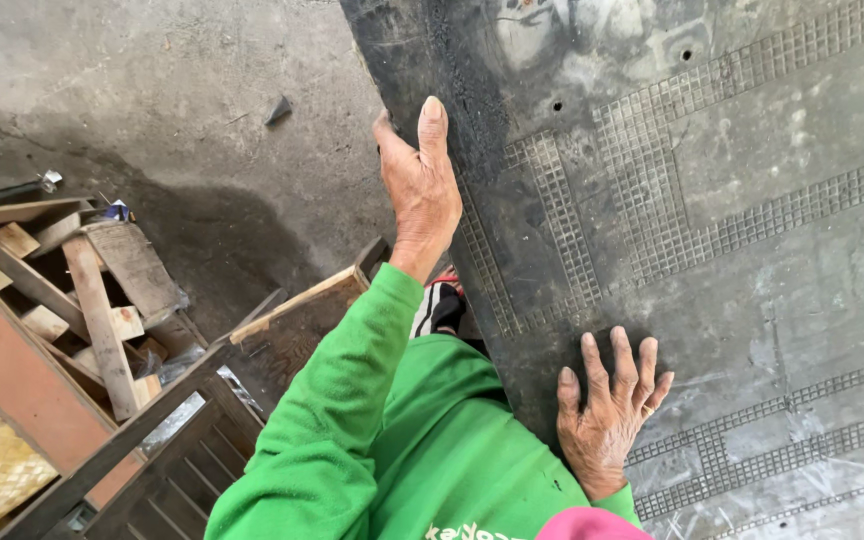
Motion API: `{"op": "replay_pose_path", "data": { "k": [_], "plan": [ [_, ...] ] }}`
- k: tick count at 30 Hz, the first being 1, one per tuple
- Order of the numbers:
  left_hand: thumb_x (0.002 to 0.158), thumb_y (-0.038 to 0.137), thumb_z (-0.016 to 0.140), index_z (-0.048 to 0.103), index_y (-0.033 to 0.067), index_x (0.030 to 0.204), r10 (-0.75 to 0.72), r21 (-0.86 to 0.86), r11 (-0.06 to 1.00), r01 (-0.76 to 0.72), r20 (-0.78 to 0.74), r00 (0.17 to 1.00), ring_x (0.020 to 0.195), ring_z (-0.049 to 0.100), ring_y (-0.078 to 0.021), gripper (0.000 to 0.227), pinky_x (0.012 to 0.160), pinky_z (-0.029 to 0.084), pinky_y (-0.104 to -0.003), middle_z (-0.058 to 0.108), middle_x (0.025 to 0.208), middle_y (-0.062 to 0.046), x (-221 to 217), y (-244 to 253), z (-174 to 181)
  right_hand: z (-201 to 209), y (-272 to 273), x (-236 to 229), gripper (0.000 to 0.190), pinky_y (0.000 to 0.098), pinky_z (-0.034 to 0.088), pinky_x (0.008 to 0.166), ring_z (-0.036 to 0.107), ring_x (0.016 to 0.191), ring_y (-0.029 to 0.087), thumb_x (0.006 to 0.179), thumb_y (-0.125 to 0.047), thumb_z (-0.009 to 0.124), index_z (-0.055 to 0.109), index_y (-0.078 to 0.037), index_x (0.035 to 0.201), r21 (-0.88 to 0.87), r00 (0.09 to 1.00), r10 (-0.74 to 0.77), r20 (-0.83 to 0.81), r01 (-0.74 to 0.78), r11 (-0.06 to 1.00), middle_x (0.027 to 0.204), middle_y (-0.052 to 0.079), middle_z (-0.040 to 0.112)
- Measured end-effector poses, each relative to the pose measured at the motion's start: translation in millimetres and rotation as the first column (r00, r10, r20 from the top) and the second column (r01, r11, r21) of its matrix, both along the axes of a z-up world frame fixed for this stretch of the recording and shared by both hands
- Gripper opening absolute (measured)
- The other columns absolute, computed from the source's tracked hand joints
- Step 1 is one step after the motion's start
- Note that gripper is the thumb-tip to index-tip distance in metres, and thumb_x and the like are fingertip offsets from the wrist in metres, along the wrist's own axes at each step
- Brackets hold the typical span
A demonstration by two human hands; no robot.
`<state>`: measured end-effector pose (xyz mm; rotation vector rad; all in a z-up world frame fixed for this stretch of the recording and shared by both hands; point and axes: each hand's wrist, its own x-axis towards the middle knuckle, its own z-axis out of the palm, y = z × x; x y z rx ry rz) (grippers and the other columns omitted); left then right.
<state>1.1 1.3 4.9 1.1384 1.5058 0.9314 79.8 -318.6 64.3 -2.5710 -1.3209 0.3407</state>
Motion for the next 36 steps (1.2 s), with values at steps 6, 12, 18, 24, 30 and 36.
{"op": "replay_pose_path", "data": {
  "k": [6,12,18,24,30,36],
  "plan": [
    [0.104,0.057,0.05,0.029,-0.0182,0.15,-0.005,-0.005,1.0,0.005,-0.022,1.0,0.144,0.045,-0.0391,0.09,0.12,0.034,-0.044,0.048,0.147,-0.036,1.0,1.7,-11.1,-0.5,0.5,0.8,0.047,0.0629,0.004,0.129,0.023,0.159,0.035,0.104,-0.044,0.055,0.062,-0.019,0.143,0.004,1.0,-0.007,0.005,0.007,1.0,0.162,0.005,0.042],
    [0.104,0.059,0.046,0.024,-0.0174,0.152,-0.015,-0.021,1.0,0.016,0.019,1.0,0.145,0.045,-0.04,0.093,0.121,0.035,-0.045,0.046,0.148,-0.037,-0.8,0.0,-15.3,-2.9,0.3,2.7,0.047,0.0626,0.004,0.129,0.023,0.159,0.035,0.104,-0.044,0.055,0.063,-0.019,0.142,0.005,1.0,0.002,0.017,-0.002,1.0,0.162,0.005,0.042],
    [0.104,0.06,0.047,0.026,-0.0158,0.153,-0.014,-0.013,1.0,0.014,-0.01,1.0,0.148,0.04,-0.0418,0.093,0.123,0.032,-0.046,0.041,0.153,-0.038,-1.4,1.3,-12.2,-2.4,-0.2,1.5,0.046,0.0622,0.004,0.129,0.023,0.159,0.034,0.105,-0.044,0.055,0.063,-0.019,0.143,0.009,1.0,0.001,0.007,-0.001,1.0,0.162,0.005,0.042],
    [0.078,0.048,0.083,0.021,-0.0145,0.152,0.007,-0.115,0.993,-0.002,0.042,0.999,0.139,0.046,-0.0379,0.115,0.117,0.035,-0.045,0.046,0.146,-0.034,2.5,3.4,7.5,-1.2,0.6,2.0,0.046,0.0624,0.003,0.129,0.021,0.16,0.034,0.105,-0.043,0.055,0.063,-0.019,0.143,-0.001,1.0,-0.001,-0.008,0.001,1.0,0.163,0.005,0.041],
    [0.073,0.032,0.095,0.026,-0.0169,0.151,0.012,-0.022,1.0,-0.009,0.15,0.989,0.134,0.054,-0.0306,0.115,0.118,0.041,-0.039,0.053,0.141,-0.027,3.1,2.4,17.4,0.1,1.8,1.4,0.047,0.0622,0.003,0.129,0.022,0.159,0.035,0.104,-0.044,0.055,0.062,-0.019,0.143,0.003,1.0,0.0,-0.003,0.0,1.0,0.162,0.005,0.042],
    [0.074,0.036,0.092,0.032,-0.0177,0.149,0.009,-0.022,1.0,-0.004,0.203,0.979,0.135,0.054,-0.0331,0.111,0.12,0.039,-0.041,0.055,0.142,-0.029,1.4,0.1,7.6,-0.9,1.8,2.2,0.047,0.0625,0.004,0.129,0.023,0.159,0.036,0.105,-0.045,0.055,0.063,-0.018,0.143,-0.001,1.0,-0.002,0.003,0.002,1.0,0.162,0.006,0.042]
  ]
}}
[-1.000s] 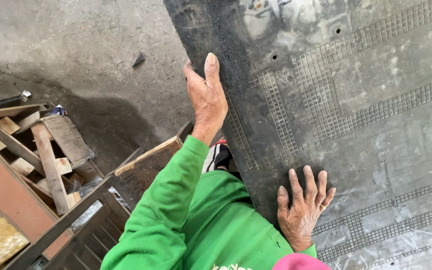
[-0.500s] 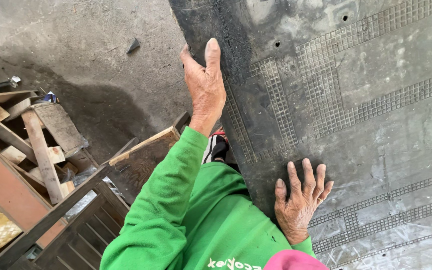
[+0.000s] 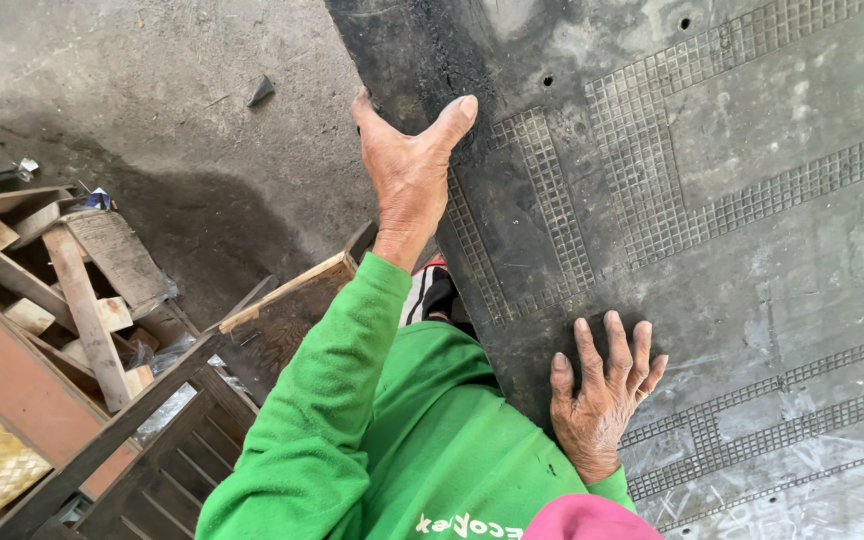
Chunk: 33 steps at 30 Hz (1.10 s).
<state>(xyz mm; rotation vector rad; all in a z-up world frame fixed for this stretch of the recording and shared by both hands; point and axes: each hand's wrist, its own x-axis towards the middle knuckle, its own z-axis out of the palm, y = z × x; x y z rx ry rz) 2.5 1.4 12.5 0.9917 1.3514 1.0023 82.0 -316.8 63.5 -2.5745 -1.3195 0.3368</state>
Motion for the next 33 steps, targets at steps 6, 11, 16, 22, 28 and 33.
{"op": "replay_pose_path", "data": {
  "k": [6,11,16,22,28,33],
  "plan": [
    [0.079,0.036,0.093,0.019,-0.0189,0.153,-0.013,0.006,1.0,0.013,0.027,1.0,0.145,0.04,-0.0348,0.118,0.124,0.031,-0.043,0.039,0.151,-0.032,0.8,1.1,-0.9,-0.6,-0.2,0.5,0.047,0.0629,0.004,0.129,0.023,0.159,0.036,0.106,-0.046,0.054,0.064,-0.018,0.142,-0.001,1.0,-0.001,0.001,0.001,1.0,0.162,0.006,0.042],
    [0.077,0.031,0.092,0.019,-0.017,0.153,0.015,-0.029,1.0,-0.011,0.14,0.99,0.138,0.048,-0.0338,0.115,0.117,0.042,-0.042,0.043,0.146,-0.03,0.2,0.4,-1.4,-0.5,-0.4,0.0,0.047,0.0627,0.004,0.129,0.023,0.159,0.035,0.105,-0.046,0.054,0.064,-0.018,0.142,0.001,1.0,-0.007,-0.003,0.007,1.0,0.162,0.006,0.042],
    [0.08,0.026,0.09,0.023,-0.0155,0.153,0.002,-0.026,1.0,0.002,0.166,0.986,0.135,0.051,-0.0316,0.108,0.115,0.046,-0.038,0.047,0.144,-0.027,0.2,0.4,0.0,-1.1,-1.3,0.8,0.046,0.0629,0.005,0.129,0.023,0.159,0.035,0.105,-0.044,0.055,0.064,-0.018,0.142,-0.002,1.0,-0.003,0.0,0.003,1.0,0.161,0.006,0.043],
    [0.085,0.024,0.089,0.019,-0.0141,0.155,-0.004,0.017,1.0,0.002,0.16,0.987,0.14,0.046,-0.0282,0.106,0.12,0.04,-0.038,0.042,0.148,-0.024,0.4,0.3,-3.0,-1.2,0.1,1.1,0.045,0.0628,0.005,0.129,0.025,0.158,0.036,0.104,-0.044,0.056,0.064,-0.019,0.141,0.008,1.0,-0.004,0.006,0.004,1.0,0.16,0.006,0.044],
    [0.084,0.026,0.088,0.026,-0.0142,0.153,-0.009,0.018,1.0,0.006,0.164,0.986,0.134,0.05,-0.0274,0.101,0.118,0.041,-0.038,0.048,0.144,-0.024,-2.7,-0.6,-4.8,-1.1,-0.8,0.4,0.044,0.0627,0.005,0.129,0.025,0.158,0.036,0.104,-0.043,0.057,0.065,-0.019,0.141,0.009,1.0,-0.006,-0.002,0.006,1.0,0.16,0.006,0.044],
    [0.081,0.033,0.088,0.027,-0.0162,0.152,-0.015,-0.013,1.0,0.017,0.144,0.989,0.137,0.048,-0.0321,0.106,0.12,0.038,-0.043,0.047,0.146,-0.028,1.6,3.7,21.3,2.5,2.2,2.8,0.043,0.0621,0.005,0.129,0.024,0.158,0.035,0.103,-0.04,0.059,0.065,-0.019,0.14,0.011,1.0,-0.008,-0.003,0.008,1.0,0.159,0.005,0.045]
  ]
}}
